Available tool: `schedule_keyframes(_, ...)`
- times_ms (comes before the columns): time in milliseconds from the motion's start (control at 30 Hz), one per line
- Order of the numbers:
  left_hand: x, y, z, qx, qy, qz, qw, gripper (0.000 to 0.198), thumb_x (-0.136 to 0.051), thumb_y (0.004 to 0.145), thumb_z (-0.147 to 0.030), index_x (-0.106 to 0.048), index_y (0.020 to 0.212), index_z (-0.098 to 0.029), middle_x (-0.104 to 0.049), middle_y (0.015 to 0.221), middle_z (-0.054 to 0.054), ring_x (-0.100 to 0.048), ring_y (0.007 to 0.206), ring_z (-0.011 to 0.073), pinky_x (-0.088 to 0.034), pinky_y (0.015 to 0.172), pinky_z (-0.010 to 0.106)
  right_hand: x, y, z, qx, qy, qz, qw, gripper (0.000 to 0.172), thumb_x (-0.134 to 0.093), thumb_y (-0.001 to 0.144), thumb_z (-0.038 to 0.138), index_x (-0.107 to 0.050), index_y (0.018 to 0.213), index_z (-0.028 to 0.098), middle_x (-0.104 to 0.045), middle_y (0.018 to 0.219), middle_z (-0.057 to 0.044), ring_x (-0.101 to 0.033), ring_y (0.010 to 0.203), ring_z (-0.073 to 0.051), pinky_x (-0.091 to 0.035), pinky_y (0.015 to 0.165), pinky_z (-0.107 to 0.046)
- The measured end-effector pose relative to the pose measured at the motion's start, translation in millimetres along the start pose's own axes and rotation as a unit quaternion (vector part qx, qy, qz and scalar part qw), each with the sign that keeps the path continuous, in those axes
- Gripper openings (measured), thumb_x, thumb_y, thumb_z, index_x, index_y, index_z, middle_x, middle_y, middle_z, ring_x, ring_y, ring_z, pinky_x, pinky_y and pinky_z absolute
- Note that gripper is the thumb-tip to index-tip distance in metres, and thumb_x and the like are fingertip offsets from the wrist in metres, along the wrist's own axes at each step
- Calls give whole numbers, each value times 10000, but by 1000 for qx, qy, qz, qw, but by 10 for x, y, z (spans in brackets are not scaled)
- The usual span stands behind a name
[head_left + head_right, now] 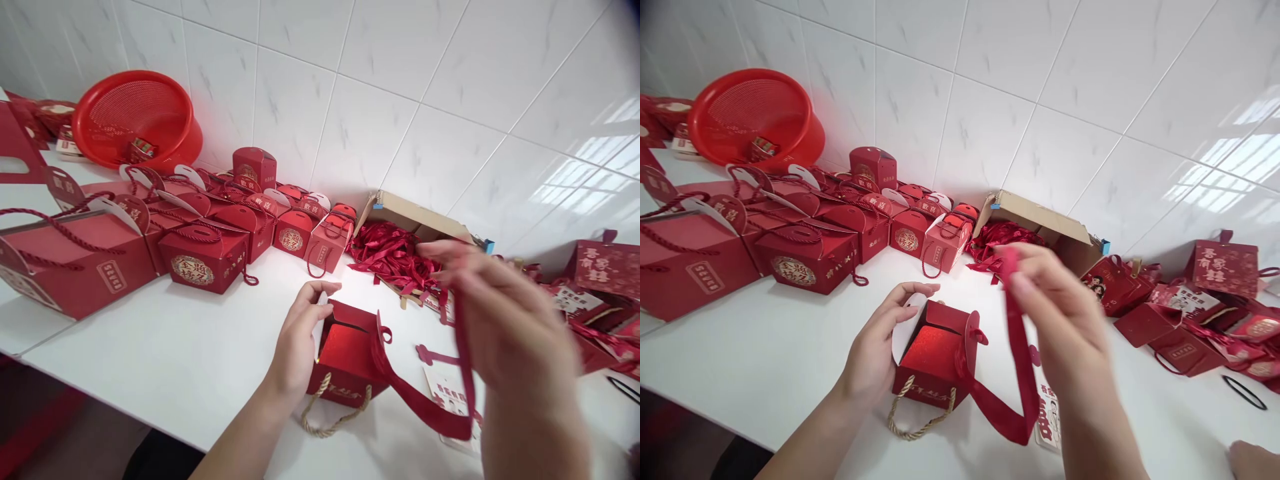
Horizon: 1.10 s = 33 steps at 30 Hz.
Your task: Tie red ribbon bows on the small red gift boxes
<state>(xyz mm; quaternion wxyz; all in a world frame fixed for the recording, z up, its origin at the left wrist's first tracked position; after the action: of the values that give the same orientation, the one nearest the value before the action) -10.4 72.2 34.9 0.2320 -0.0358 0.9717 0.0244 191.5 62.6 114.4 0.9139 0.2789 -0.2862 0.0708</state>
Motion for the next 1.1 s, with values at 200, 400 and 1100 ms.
schedule_keyframes(200, 13, 22, 45, -48, -21, -72, 996, 189, -470, 826, -307, -601, 925, -213, -671, 948, 32, -631, 930, 220, -490, 808, 337, -736, 476, 67, -73, 14, 185, 980, 223, -477, 935, 376, -563, 796, 224, -494, 1374, -42, -397, 1335, -239, -333, 1076, -419)
schedule_keyframes(400, 16, 17, 30, -64, 7, -87, 994, 207, -454, 840, -323, -619, 892, -211, -673, 975, 41, -618, 987, 225, -482, 857, 352, -834, 388, 9, -79, -26, 246, 966, 220, -465, 927, 298, -563, 749, 216, -517, 1327, -47, -357, 1357, -237, -315, 1080, -442)
schedule_keyframes(1100, 186, 71, -162, -93, 141, -64, 984, 250, -505, 864, -388, -507, 689, -210, -524, 771, -8, -494, 814, 168, -397, 715, 260, -864, 380, 82, -66, -45, 265, 961, 233, -436, 948, 311, -514, 750, 218, -518, 1323, -59, -382, 1342, -237, -354, 1066, -435)
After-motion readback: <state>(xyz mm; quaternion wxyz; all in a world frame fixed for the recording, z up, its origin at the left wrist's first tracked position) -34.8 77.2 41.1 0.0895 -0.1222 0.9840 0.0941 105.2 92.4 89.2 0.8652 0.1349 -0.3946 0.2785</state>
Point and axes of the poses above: each hand's wrist, its own y-axis towards the middle knuckle, its own x-axis out of the back of the hand, z = x × y, the point moved 4 cm from there along y, towards the middle knuckle
